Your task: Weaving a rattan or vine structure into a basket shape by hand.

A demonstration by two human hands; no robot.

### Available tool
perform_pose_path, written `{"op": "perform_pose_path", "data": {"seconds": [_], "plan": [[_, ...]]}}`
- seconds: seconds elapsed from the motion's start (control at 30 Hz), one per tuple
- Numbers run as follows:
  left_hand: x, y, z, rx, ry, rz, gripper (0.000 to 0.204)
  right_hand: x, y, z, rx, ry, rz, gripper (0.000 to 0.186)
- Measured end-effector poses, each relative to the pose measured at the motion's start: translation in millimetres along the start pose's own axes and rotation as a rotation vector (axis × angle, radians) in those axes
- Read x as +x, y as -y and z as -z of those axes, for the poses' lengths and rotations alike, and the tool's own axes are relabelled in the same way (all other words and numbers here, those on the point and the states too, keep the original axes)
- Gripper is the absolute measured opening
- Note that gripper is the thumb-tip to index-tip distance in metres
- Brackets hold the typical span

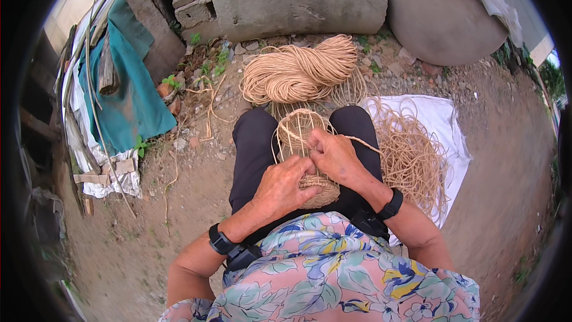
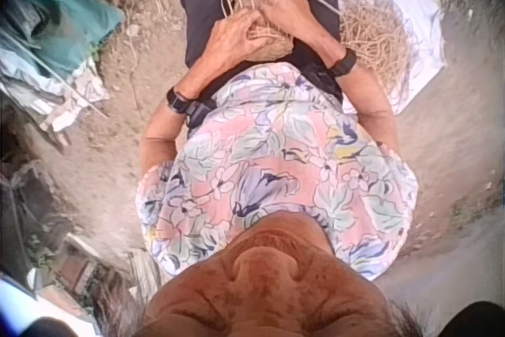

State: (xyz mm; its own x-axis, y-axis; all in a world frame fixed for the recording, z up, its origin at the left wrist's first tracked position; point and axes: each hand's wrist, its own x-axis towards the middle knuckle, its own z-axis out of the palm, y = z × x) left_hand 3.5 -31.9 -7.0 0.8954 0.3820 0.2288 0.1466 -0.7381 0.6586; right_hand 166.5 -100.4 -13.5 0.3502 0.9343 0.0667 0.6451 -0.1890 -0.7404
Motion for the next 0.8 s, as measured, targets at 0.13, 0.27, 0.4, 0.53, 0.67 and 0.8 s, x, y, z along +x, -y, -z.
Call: {"op": "perform_pose_path", "data": {"seconds": [0.13,0.27,0.4,0.53,0.67,0.8], "plan": [[-1.8,-2.1,1.2,-0.019,0.011,0.023,0.036,-26.2,1.7,-1.9,0.224,-0.033,-0.097,0.015],[-1.8,-1.1,0.0,-0.006,0.010,-0.017,0.035,-42.1,-6.9,-2.6,0.453,-0.149,-0.054,0.014],[0.1,-1.6,-0.1,-0.026,0.027,0.014,0.034,-49.3,-2.7,20.8,0.937,-0.002,-0.181,0.018],[-2.0,-0.8,0.8,0.015,0.024,0.025,0.033,-65.3,-6.6,63.4,1.307,0.298,-0.191,0.026],[-5.4,-0.2,2.3,0.022,0.025,0.001,0.032,-111.1,-136.9,142.4,1.254,-0.389,-0.200,0.037],[-1.7,1.2,-0.2,0.049,0.016,-0.037,0.033,-158.5,-211.8,171.9,0.850,-0.451,-0.548,0.022]]}}
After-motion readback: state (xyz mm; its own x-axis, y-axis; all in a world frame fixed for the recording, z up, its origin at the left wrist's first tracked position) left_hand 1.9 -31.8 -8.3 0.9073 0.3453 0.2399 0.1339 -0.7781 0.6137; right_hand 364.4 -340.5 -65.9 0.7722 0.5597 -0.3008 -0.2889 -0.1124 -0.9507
